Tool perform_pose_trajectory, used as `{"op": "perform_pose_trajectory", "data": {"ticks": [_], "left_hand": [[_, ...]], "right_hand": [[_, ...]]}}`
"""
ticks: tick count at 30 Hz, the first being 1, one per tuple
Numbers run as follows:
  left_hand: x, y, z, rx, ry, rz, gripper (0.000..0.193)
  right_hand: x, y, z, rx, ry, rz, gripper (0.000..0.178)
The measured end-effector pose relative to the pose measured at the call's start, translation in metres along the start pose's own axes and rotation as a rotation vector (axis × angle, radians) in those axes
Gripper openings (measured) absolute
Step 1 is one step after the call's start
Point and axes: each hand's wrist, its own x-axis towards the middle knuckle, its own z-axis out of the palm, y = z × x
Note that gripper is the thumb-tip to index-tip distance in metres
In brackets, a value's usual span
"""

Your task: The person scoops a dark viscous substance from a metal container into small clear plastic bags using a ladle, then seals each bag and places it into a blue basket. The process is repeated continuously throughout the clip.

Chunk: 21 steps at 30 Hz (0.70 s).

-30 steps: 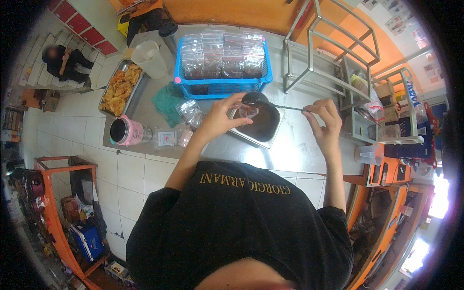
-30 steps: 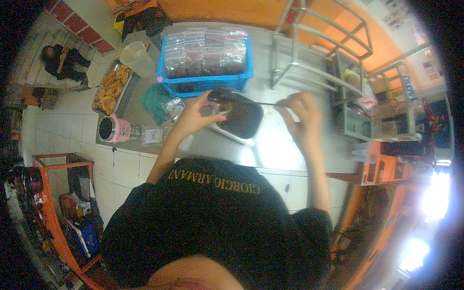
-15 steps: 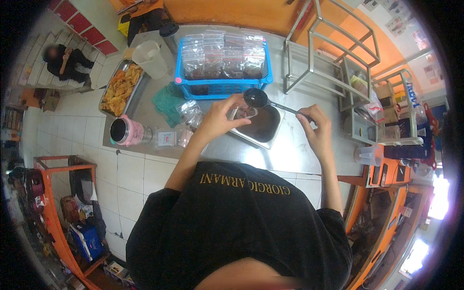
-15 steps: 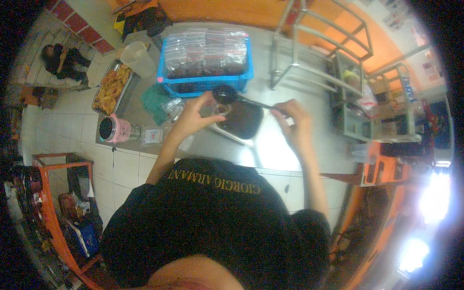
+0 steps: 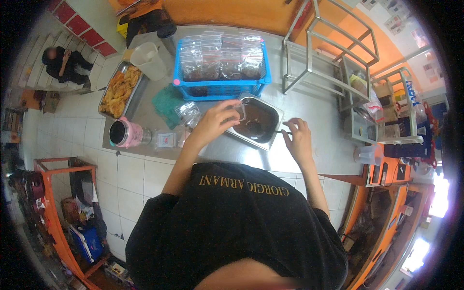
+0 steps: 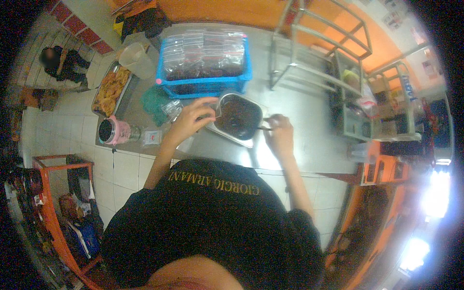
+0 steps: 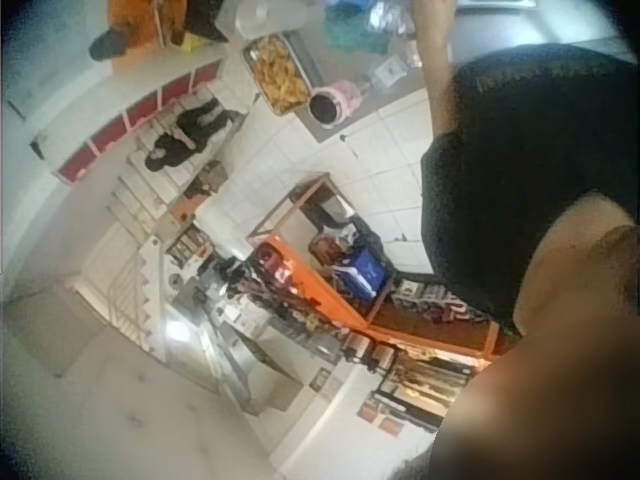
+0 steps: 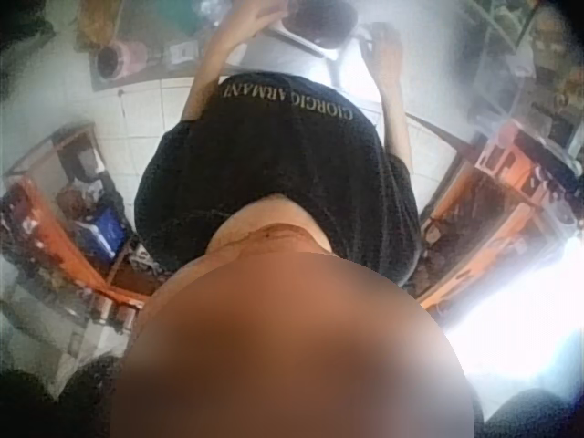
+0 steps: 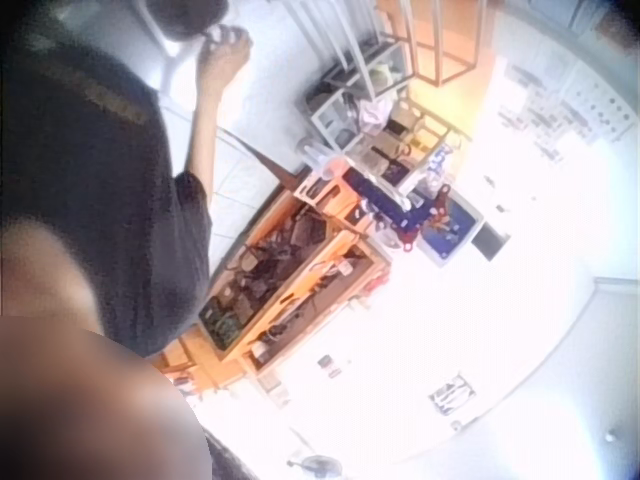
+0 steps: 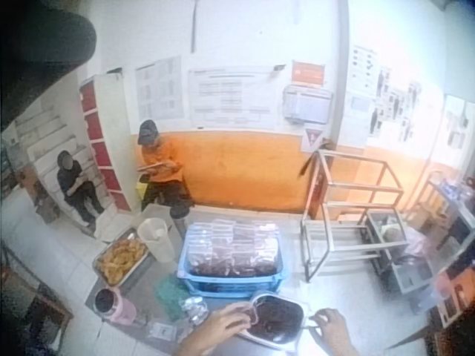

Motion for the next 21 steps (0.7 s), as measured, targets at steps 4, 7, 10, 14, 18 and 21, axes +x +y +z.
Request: {"op": "perform_pose_trajectory", "data": {"ticks": [4,7,10,14,18,21], "left_hand": [[0.004,0.022,-0.002,-0.021,0.035,0.059,0.013],[0.006,0.030,-0.006,-0.132,-0.059,0.004,0.013],[0.003,0.034,0.000,-0.300,0.029,-0.024,0.025],[0.000,0.029,0.005,-0.474,0.127,-0.080,0.042],[-0.003,0.025,0.004,-0.495,0.106,-0.117,0.043],[-0.004,0.026,0.002,-0.495,0.098,-0.133,0.041]], "right_hand": [[0.009,-0.039,0.003,0.298,0.105,-0.112,0.034],[0.016,-0.061,0.002,0.585,0.105,-0.107,0.025],[0.018,-0.069,-0.003,0.660,0.038,-0.029,0.018],[0.018,-0.073,-0.002,0.641,0.061,-0.024,0.013],[0.020,-0.078,0.003,0.558,0.167,-0.160,0.010],[0.024,-0.081,0.006,0.554,0.169,-0.222,0.010]]}}
